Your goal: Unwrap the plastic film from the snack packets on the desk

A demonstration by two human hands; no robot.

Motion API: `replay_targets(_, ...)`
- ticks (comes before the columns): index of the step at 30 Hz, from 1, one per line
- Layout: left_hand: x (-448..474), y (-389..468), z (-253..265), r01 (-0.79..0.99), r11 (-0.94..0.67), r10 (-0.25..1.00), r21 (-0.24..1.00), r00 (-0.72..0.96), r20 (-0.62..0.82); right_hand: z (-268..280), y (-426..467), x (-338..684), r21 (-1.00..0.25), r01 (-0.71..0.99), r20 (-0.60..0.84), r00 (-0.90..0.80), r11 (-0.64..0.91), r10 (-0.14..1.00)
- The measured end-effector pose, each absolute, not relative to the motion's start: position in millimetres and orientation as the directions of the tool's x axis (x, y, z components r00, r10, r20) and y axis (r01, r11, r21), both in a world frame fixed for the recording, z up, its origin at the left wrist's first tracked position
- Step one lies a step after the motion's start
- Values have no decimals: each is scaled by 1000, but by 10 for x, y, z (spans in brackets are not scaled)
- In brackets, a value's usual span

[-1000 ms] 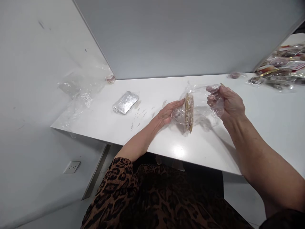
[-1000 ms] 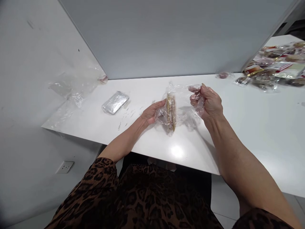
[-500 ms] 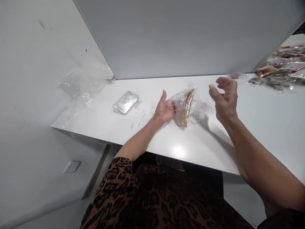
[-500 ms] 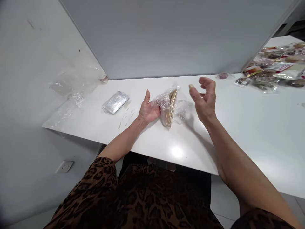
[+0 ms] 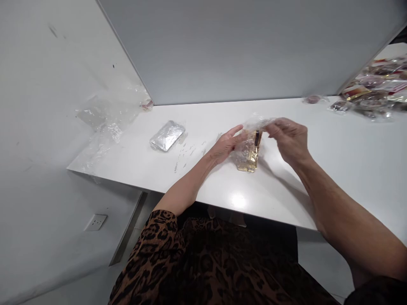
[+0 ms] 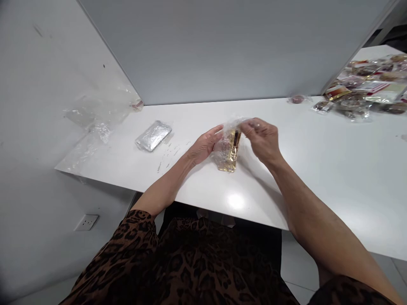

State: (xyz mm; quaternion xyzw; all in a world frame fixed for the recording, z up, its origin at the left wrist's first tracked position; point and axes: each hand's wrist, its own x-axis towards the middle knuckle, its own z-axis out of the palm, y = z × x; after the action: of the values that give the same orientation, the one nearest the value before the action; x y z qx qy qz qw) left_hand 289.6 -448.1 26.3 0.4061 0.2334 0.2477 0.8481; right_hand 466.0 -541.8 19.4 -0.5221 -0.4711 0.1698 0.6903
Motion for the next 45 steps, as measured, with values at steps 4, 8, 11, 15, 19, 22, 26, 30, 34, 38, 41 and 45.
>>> replay_targets(4, 2896, -4451, 228, -154, 363, 611, 919, 784, -110, 207, -5376, 4804, -940, -55, 224, 646, 337, 730)
replay_targets(8, 2870, -4414, 213, -121, 287, 597, 950, 798, -79, 222, -5372, 4963, -962, -168, 64, 627, 215, 776)
replay_targets(11, 2846, -4389, 235, -144, 341, 603, 929, 792, -99, 257, -5395, 5052, -961, -223, -13, 631, 165, 776)
replay_targets(15, 2831, -4405, 322, -246, 458, 630, 854, 767, -117, 279, -5402, 5088, -928, -331, -86, 637, 171, 766)
replay_targets(19, 2836, -4446, 387, -257, 504, 626, 825, 767, -144, 236, -5363, 5100, -904, -349, -56, 669, 247, 741)
replay_targets(22, 2850, -4436, 381, -316, 491, 705, 812, 692, -156, 213, -5346, 5086, -905, -273, 73, 657, 327, 751)
replay_targets(26, 2860, -4383, 385, -404, 476, 786, 781, 594, -172, 252, -5411, 4956, -970, -46, 165, 600, 240, 783)
replay_targets(30, 2801, -4353, 501, -498, 493, 802, 713, 578, -151, 292, -5505, 4829, -962, 275, 60, 244, -9, 968)
replay_targets(34, 2618, -4240, 653, -647, 391, 886, 654, 456, -79, 281, -5508, 4827, -843, 518, -114, 93, -145, 989)
replay_targets(38, 2350, -3979, 677, -673, 201, 975, 712, 208, -78, 292, -5494, 4795, -821, 550, -181, 7, -155, 983)
replay_targets(41, 2164, -3856, 606, -558, 100, 995, 824, 64, -77, 288, -5507, 4716, -863, 484, -208, -77, -146, 975)
replay_targets(45, 2052, -3993, 471, -373, 2, 996, 928, -82, -35, 248, -5503, 4642, -952, 292, -86, 40, -94, 995)
